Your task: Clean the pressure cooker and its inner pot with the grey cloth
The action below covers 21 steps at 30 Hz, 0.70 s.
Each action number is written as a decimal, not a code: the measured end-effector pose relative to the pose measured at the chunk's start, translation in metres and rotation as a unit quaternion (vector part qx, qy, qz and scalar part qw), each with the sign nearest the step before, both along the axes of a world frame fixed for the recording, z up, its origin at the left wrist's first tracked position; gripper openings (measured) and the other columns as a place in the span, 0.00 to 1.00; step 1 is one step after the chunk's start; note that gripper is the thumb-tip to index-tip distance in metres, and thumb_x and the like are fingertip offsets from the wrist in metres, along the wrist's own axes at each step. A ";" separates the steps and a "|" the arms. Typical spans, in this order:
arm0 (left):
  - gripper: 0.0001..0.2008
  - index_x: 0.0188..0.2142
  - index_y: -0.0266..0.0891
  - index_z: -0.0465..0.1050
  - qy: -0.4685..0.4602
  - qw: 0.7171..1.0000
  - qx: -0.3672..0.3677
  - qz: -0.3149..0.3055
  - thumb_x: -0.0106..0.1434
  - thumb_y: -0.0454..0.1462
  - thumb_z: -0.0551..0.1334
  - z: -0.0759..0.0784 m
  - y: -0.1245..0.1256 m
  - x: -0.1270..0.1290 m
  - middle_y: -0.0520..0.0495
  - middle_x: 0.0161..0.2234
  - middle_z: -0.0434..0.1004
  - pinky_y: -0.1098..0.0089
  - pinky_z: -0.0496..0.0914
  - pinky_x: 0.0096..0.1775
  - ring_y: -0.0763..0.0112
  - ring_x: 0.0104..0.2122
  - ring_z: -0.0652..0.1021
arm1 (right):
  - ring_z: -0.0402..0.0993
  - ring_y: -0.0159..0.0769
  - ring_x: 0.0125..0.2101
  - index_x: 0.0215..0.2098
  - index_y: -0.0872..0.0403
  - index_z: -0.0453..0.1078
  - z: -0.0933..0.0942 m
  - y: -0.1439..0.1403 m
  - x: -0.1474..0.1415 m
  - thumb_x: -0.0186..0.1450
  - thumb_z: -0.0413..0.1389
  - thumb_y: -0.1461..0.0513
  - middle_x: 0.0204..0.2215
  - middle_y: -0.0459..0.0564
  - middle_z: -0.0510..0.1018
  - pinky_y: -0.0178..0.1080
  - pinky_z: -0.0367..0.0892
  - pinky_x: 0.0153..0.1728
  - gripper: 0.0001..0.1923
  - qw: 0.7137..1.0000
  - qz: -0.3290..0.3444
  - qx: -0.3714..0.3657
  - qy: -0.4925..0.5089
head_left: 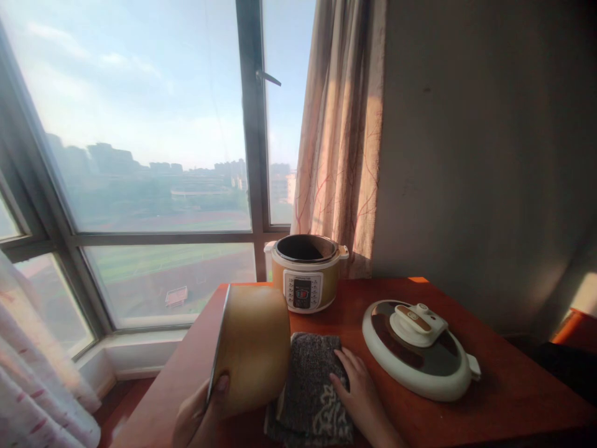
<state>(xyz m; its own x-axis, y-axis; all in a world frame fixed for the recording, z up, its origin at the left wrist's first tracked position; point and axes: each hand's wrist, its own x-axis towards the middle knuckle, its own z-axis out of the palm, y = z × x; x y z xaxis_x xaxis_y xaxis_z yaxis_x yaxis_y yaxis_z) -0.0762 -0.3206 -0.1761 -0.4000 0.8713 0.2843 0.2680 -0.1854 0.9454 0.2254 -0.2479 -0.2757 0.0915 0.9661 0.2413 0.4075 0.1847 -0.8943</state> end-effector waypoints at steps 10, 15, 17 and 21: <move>0.11 0.27 0.41 0.67 0.497 0.819 0.107 -0.266 0.67 0.36 0.55 0.037 0.011 0.062 0.49 0.24 0.76 0.68 0.63 0.30 0.67 0.24 0.75 | 0.71 0.52 0.56 0.44 0.51 0.80 0.038 -0.003 0.023 0.53 0.67 0.50 0.51 0.55 0.80 0.51 0.58 0.64 0.23 0.964 -0.024 -0.049 0.261; 0.09 0.27 0.41 0.66 0.590 0.728 0.121 -0.327 0.62 0.39 0.63 0.056 0.017 0.092 0.49 0.26 0.76 0.66 0.64 0.33 0.65 0.27 0.75 | 0.74 0.51 0.54 0.44 0.53 0.79 0.054 -0.005 0.036 0.53 0.65 0.46 0.47 0.52 0.82 0.48 0.64 0.58 0.26 0.927 -0.110 -0.038 0.356; 0.11 0.26 0.41 0.67 0.579 0.730 0.129 -0.340 0.62 0.42 0.64 0.061 0.019 0.095 0.49 0.25 0.75 0.66 0.65 0.33 0.65 0.27 0.75 | 0.75 0.51 0.52 0.44 0.53 0.78 0.060 -0.004 0.038 0.53 0.65 0.46 0.46 0.52 0.83 0.47 0.67 0.54 0.27 0.927 -0.109 -0.039 0.357; 0.09 0.32 0.42 0.74 0.446 0.804 0.168 -0.355 0.67 0.41 0.59 0.066 0.025 0.083 0.45 0.29 0.79 0.66 0.69 0.37 0.64 0.33 0.78 | 0.74 0.51 0.50 0.45 0.54 0.78 0.077 -0.003 0.038 0.55 0.63 0.45 0.46 0.52 0.82 0.45 0.67 0.50 0.27 0.945 -0.100 -0.025 0.310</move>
<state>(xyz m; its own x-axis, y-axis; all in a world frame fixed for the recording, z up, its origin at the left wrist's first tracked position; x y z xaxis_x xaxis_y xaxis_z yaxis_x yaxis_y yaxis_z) 0.0068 -0.2959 -0.1105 0.6577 0.6049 0.4489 0.5261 -0.7954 0.3011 0.2630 -0.2505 -0.1989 0.3833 0.9229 0.0366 -0.1748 0.1114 -0.9783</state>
